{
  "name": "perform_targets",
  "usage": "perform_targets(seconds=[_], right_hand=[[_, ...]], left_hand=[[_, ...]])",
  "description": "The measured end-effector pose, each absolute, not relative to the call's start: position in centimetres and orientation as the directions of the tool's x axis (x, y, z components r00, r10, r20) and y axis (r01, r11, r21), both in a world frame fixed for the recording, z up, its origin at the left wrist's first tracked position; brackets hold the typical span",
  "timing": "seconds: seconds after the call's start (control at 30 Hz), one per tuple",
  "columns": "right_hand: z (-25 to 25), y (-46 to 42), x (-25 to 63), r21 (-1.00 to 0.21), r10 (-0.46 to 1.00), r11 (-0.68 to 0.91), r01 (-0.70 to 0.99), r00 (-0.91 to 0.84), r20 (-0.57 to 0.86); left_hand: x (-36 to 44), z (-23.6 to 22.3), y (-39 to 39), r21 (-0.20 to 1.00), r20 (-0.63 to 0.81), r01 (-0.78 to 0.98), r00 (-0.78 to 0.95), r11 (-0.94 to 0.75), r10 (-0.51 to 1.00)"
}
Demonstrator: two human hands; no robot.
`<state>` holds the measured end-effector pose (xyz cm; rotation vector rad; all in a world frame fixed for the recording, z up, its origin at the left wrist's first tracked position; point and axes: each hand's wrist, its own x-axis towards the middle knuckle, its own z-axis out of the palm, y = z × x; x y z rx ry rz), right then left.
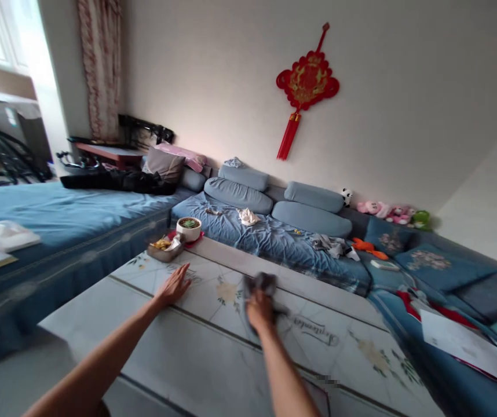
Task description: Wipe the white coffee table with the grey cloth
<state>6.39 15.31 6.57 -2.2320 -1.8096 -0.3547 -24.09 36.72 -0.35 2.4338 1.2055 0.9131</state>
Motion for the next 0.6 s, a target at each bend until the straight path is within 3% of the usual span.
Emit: perform_targets(seconds=[0.13, 0.2, 0.27, 0.33, 0.47, 0.53, 0.6], right_hand=[[1.3, 18.0, -11.6, -0.179, 0.979, 0.088, 0.980, -0.052, 0.199], [-1.5, 15.0, -14.8, -0.312, 0.959, 0.257, 0.914, -0.202, 0.200], [-3.7, 11.4, -12.4, -0.363, 0.942, 0.323, 0.874, -0.259, 0.214], [-4.4, 9.4, -5.7, -0.283, 0.962, 0.244, 0.927, -0.194, 0.193], [-0.3, 13.6, 9.3, 0.012, 0.978, -0.137, 0.990, 0.134, 0.159], [2.7, 18.8, 12.0, 0.071, 0.939, -0.301, 0.951, 0.283, 0.194], [4.7, 24.0, 9.8, 0.069, 0.920, -0.345, 0.936, 0.323, 0.222]], left_hand=[[-27.2, -0.2, 36.0, 0.516, 0.408, 0.611, 0.440, -0.600, 0.800], [-32.0, -1.1, 35.3, 0.515, 0.403, 0.607, 0.451, -0.605, 0.796], [-38.6, -2.6, 34.5, 0.472, 0.409, 0.636, 0.455, -0.610, 0.791], [-45.4, -4.0, 33.5, 0.390, 0.410, 0.713, 0.431, -0.582, 0.804], [-52.3, -5.3, 31.2, 0.254, 0.387, 0.869, 0.310, -0.423, 0.869], [-52.1, -4.8, 30.4, 0.228, 0.387, 0.897, 0.272, -0.378, 0.881], [-51.1, -4.1, 30.0, 0.225, 0.395, 0.901, 0.264, -0.371, 0.880]])
